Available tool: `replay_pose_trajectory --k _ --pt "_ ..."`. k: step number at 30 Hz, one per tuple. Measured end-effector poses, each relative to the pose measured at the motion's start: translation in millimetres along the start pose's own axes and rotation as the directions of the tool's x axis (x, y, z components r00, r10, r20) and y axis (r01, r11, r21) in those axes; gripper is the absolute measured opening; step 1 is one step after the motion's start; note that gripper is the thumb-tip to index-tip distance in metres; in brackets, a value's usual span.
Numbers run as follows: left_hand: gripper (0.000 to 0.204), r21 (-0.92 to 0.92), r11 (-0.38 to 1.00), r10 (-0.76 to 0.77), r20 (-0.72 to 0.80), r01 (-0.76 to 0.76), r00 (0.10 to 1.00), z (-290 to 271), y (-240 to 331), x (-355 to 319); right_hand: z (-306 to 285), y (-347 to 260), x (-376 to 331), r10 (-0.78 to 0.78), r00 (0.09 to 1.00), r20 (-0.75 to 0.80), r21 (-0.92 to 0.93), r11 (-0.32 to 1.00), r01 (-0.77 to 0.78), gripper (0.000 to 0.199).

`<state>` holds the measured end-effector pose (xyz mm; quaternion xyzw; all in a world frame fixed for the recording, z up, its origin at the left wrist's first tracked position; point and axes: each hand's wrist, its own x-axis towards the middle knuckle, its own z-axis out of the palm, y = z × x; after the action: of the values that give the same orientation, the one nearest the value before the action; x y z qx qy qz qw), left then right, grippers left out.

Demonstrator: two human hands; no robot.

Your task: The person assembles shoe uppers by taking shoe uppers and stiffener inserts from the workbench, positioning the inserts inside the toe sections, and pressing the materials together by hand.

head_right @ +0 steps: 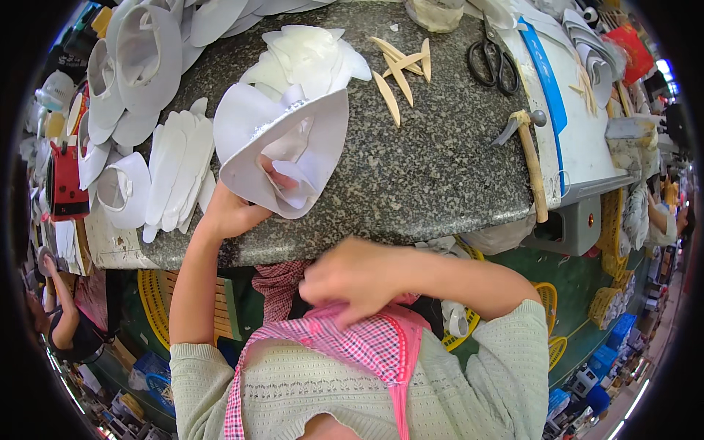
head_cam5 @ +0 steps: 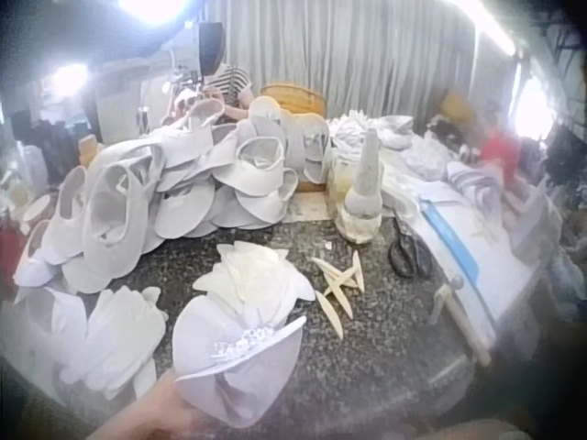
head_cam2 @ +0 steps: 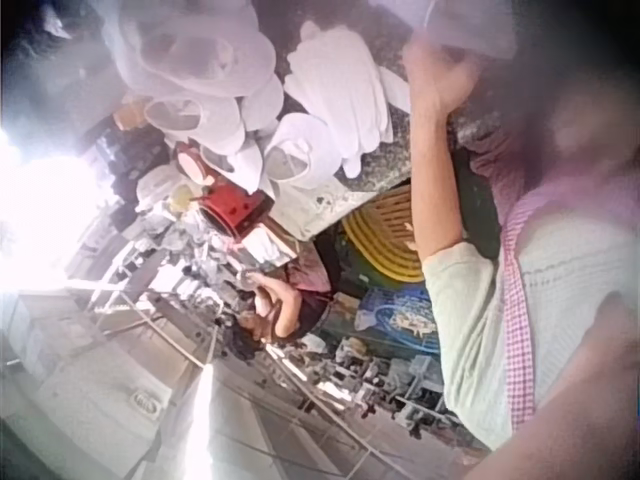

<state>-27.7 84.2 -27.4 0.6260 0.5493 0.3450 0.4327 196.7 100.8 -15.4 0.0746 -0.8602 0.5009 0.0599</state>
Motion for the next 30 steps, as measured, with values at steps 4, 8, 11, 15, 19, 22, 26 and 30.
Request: replay_pose_trajectory --k 4,8,11,15,19,22,26,30 --pt "0.031 0.007 1.0 -0.028 0.014 0.028 1.0 3 0 4 36 15 -13 0.097 0.992 0.087 -0.443 0.895 -0.048 0.021" --pt "0.03 -0.005 1.0 -0.015 0.012 0.015 1.0 2 -1 -1 -26 -7 16 0.001 0.673 -0.739 -0.224 0.943 -0.248 0.022" --pt "0.031 -0.07 0.996 -0.05 -0.001 0.05 0.999 3 0 0 -42 26 27 0.016 0.573 -0.82 -0.317 0.819 -0.478 0.024" --pt "0.035 0.067 0.998 -0.007 0.031 0.005 0.999 2 0 -1 -39 40 25 0.009 0.699 -0.715 -0.502 0.69 -0.522 0.023" --pt "0.036 0.17 0.985 0.021 0.079 -0.035 0.997 3 7 -3 -37 58 16 0.078 0.601 -0.796 -0.379 0.711 -0.593 0.022" --pt "0.037 0.286 0.926 0.261 -0.013 -0.247 0.965 14 8 -3 -32 70 5 -0.025 0.642 -0.766 -0.492 0.665 -0.561 0.025" --pt "0.037 0.364 0.894 0.283 -0.005 -0.261 0.959 16 6 -2 -33 68 4 -0.049 0.643 -0.764 -0.482 0.706 -0.519 0.026" --pt "0.037 0.347 0.908 0.249 0.002 -0.234 0.969 19 8 0 -41 65 7 -0.032 0.681 -0.731 -0.506 0.695 -0.511 0.025"
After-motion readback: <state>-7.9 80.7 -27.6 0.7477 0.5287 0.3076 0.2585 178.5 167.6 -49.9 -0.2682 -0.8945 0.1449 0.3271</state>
